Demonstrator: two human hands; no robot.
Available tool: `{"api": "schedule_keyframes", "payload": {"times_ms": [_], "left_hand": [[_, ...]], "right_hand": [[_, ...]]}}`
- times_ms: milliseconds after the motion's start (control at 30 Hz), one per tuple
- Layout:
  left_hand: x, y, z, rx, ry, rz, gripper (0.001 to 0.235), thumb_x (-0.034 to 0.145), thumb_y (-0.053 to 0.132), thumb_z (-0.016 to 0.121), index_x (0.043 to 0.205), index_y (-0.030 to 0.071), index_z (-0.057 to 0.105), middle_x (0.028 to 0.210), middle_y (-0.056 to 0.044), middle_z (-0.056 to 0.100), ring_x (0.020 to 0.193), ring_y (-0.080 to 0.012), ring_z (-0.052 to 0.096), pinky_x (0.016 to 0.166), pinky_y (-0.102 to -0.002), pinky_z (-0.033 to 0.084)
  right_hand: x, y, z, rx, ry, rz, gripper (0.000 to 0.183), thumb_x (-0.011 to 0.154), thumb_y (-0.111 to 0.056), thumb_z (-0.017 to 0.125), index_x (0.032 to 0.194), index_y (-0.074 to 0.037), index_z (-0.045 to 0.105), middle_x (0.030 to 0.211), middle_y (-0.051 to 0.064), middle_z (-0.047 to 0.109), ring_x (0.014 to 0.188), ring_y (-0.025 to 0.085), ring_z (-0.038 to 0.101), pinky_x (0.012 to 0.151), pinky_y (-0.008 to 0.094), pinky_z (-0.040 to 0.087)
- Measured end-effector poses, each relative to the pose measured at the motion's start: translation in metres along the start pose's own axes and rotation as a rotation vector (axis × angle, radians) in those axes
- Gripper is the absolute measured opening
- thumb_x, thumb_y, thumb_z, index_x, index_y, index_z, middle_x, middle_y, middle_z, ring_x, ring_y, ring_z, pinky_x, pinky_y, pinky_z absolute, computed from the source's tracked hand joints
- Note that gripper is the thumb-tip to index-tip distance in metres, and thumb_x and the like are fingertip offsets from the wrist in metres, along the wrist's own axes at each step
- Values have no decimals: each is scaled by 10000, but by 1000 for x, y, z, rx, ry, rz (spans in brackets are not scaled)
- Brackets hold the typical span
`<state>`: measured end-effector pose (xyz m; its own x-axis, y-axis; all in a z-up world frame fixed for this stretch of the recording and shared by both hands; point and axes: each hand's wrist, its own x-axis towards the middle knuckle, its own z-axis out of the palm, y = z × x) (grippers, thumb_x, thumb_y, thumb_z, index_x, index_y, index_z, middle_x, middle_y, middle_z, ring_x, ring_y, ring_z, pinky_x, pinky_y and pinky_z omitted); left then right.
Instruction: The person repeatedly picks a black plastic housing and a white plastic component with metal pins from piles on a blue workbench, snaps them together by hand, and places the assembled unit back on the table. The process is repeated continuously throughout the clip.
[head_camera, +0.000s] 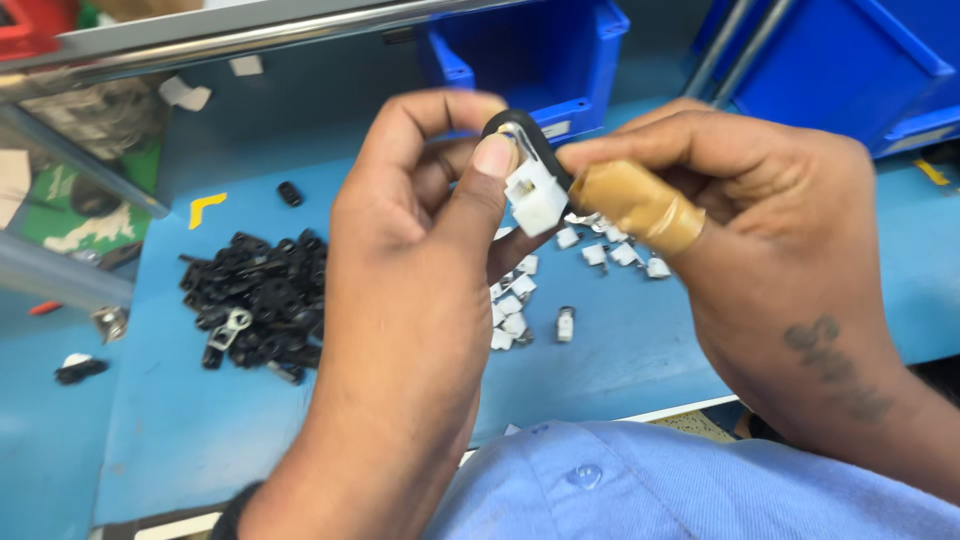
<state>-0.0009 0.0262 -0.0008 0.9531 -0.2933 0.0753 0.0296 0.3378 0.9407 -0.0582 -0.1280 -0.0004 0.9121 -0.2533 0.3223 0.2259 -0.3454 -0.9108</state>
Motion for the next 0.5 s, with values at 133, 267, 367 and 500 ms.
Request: {"api": "schedule_keyframes", "payload": {"times_ms": [133, 267, 367, 500], "left_hand": [[1, 7, -36, 42, -67, -97, 230, 1039, 137, 539, 1198, 61, 687, 938, -9, 698, 843, -59, 687, 775, -262, 624], [-10, 14, -80, 178, -87, -217, 228, 958, 143, 567, 1095, 37, 715, 897, -46, 768, 750, -108, 745, 677, -272, 599], [-25, 12, -116, 282, -74, -323, 232, 950, 149, 605, 1085, 34, 754, 887, -82, 799, 739, -127, 757, 654, -259, 578], [-46, -19, -169, 291, -7, -445, 237, 931, 156, 621, 1066, 40, 777, 873, -89, 799, 725, -144, 747, 629, -263, 557]], "right_hand": [[-5, -26, 34, -460, -33, -416, 389, 790, -139, 839, 1140, -33, 708, 1029, 89, 681, 944, 158, 676, 808, 269, 540], [-12, -27, 61, -596, -55, -453, 337, 818, -77, 839, 1139, -57, 740, 1018, 105, 700, 916, 191, 689, 753, 304, 528], [-21, -16, 86, -544, -177, -365, 363, 788, -35, 803, 1147, -82, 763, 1038, 76, 721, 927, 186, 706, 715, 304, 542], [-30, -3, 118, -428, -338, -218, 311, 770, -82, 817, 1077, -83, 766, 982, 47, 736, 865, 173, 727, 664, 297, 560]]}}
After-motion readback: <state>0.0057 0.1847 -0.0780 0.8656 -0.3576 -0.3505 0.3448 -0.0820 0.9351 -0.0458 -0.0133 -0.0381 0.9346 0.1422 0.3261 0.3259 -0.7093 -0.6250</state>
